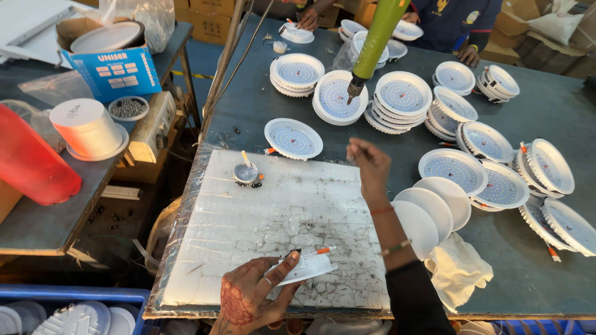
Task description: The person wipes the surface of a circular LED light fixture with a cloth, then attaches a small black component to the back. They use a green heat gun to apply heat to the component and then place the finished unit into a blue bin. This process is repeated for multiple units.
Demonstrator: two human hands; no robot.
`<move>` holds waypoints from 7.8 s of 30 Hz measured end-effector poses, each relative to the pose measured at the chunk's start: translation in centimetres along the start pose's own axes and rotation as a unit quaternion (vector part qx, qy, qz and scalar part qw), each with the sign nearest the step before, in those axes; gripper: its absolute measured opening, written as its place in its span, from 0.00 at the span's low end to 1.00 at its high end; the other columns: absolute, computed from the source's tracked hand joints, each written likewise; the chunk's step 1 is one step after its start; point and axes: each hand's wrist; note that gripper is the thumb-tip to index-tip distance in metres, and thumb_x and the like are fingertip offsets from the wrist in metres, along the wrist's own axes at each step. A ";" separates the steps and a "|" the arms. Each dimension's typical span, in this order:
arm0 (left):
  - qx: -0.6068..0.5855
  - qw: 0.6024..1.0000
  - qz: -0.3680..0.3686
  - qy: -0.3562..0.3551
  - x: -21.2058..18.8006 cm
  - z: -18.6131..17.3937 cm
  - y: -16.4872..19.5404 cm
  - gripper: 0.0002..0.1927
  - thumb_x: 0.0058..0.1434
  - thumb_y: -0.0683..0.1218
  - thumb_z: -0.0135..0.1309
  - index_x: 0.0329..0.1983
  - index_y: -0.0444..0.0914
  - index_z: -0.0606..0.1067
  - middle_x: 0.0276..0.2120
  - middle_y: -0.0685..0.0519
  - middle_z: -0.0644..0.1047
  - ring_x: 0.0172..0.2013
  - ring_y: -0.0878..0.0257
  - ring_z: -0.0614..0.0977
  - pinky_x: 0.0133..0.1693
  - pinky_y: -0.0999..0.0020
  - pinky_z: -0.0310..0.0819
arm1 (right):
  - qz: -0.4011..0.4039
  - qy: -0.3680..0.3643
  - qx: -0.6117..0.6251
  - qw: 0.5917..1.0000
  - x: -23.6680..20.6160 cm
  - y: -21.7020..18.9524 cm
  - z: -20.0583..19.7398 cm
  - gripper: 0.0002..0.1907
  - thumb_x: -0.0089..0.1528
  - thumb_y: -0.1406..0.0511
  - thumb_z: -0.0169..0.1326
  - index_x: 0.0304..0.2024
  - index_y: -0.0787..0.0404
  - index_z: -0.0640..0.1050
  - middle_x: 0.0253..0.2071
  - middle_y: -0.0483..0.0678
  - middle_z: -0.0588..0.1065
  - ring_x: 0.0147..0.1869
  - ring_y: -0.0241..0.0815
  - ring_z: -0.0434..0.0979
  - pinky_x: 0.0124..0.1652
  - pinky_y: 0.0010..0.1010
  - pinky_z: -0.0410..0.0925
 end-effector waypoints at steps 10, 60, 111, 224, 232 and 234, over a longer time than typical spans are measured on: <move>-0.012 0.998 -0.057 -0.040 0.5 0.1 0.6 0.31 0.47 0.51 0.74 0.56 0.47 0.80 0.29 0.44 0.83 0.30 0.56 0.88 0.29 0.61 0.84 | 0.001 0.018 0.082 0.996 8.2 -2.3 4.1 0.22 0.64 0.73 0.56 0.61 0.62 0.76 0.40 0.46 0.78 0.43 0.33 0.79 0.46 0.25 0.77; -0.016 1.000 0.004 0.006 0.3 0.3 1.0 0.31 0.48 0.49 0.74 0.57 0.46 0.80 0.33 0.46 0.82 0.30 0.58 0.86 0.28 0.64 0.81 | 0.035 -0.220 0.155 0.962 -4.0 -6.0 5.9 0.12 0.68 0.72 0.55 0.54 0.71 0.77 0.48 0.50 0.79 0.49 0.39 0.79 0.50 0.33 0.73; -0.020 1.000 -0.002 -0.016 0.9 0.1 1.3 0.31 0.50 0.50 0.73 0.58 0.46 0.79 0.31 0.46 0.82 0.32 0.56 0.87 0.29 0.63 0.83 | -0.079 -0.263 0.136 0.952 8.7 -11.5 4.5 0.37 0.67 0.53 0.53 0.72 0.66 0.61 0.71 0.53 0.66 0.75 0.42 0.69 0.72 0.40 0.64; 0.028 0.996 -0.083 -0.007 0.5 1.2 -0.9 0.29 0.61 0.56 0.68 0.64 0.49 0.74 0.28 0.45 0.83 0.19 0.63 0.84 0.16 0.68 0.78 | -0.104 -0.116 0.143 0.977 -10.9 -21.2 4.5 0.35 0.75 0.45 0.46 0.64 0.71 0.64 0.48 0.55 0.70 0.48 0.44 0.72 0.50 0.33 0.70; -0.250 0.875 -0.328 0.252 -1.6 -0.9 -2.5 0.54 0.54 0.54 0.66 0.79 0.38 0.50 0.41 0.38 0.82 0.35 0.54 0.87 0.38 0.60 0.87 | 0.122 0.024 -0.187 0.975 -19.4 -9.8 4.7 0.32 0.60 0.57 0.56 0.66 0.60 0.71 0.71 0.43 0.62 0.69 0.41 0.67 0.55 0.41 0.72; -0.356 0.812 -0.342 0.311 -1.7 0.0 -2.0 0.53 0.55 0.53 0.66 0.79 0.37 0.52 0.45 0.38 0.81 0.41 0.53 0.85 0.47 0.57 0.84 | 0.130 -0.092 0.031 0.987 -22.4 -6.8 6.4 0.39 0.56 0.58 0.66 0.66 0.63 0.67 0.64 0.55 0.71 0.70 0.47 0.73 0.61 0.39 0.67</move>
Point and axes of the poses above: each hand's wrist, its own x-axis towards the middle knuckle, its own z-axis out of the palm, y = z × x
